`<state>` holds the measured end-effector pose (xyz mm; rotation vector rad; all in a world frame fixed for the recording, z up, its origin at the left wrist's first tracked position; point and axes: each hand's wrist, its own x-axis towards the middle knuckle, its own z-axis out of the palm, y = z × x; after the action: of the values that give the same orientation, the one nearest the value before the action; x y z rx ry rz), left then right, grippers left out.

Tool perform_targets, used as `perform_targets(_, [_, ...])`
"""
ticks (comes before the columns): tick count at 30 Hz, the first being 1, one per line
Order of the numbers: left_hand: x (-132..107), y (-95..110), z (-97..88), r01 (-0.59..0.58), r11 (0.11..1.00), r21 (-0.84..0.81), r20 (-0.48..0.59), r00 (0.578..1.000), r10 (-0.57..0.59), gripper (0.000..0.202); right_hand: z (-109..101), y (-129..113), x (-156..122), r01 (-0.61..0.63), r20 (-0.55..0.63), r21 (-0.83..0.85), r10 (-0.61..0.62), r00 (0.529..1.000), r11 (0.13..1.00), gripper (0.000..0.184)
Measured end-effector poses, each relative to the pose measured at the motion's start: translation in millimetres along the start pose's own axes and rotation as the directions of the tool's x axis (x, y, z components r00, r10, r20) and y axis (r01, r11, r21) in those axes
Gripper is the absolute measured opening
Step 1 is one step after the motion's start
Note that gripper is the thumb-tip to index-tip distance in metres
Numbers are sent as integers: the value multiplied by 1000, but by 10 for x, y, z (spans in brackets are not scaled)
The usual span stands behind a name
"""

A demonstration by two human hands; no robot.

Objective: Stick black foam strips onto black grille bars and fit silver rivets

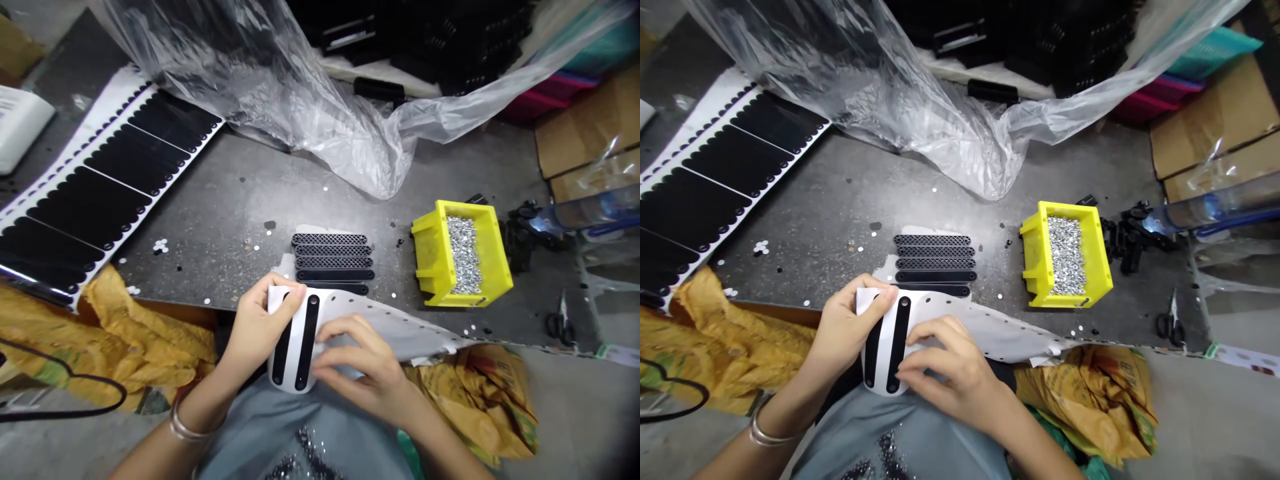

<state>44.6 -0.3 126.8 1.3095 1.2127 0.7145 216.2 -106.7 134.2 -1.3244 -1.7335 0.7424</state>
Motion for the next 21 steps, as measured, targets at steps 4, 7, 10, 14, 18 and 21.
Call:
perform_targets(4, [-61,12,51,-71,997,-8,13,997,71,14,81,-29,109,-155,-211,-6,150,966,988,27])
perform_targets(7, [-133,59,129,-96,994,-50,58,993,99,11,148,-40,205,-220,-248,38,222,943,975,15])
perform_targets(10, [-142,70,160,-92,993,-75,82,992,98,8,134,-23,167,-332,-179,181,363,915,926,14])
perform_targets(14, [-44,-27,40,-60,996,-60,46,997,63,12,-70,46,-41,-444,-134,442,547,826,779,19])
perform_targets(18, [60,-130,-163,-66,994,90,27,998,64,14,-340,116,5,-255,-379,594,545,748,763,24])
perform_targets(21, [130,-123,-231,-117,975,188,70,992,106,13,-366,211,325,-174,-479,200,252,841,964,21])
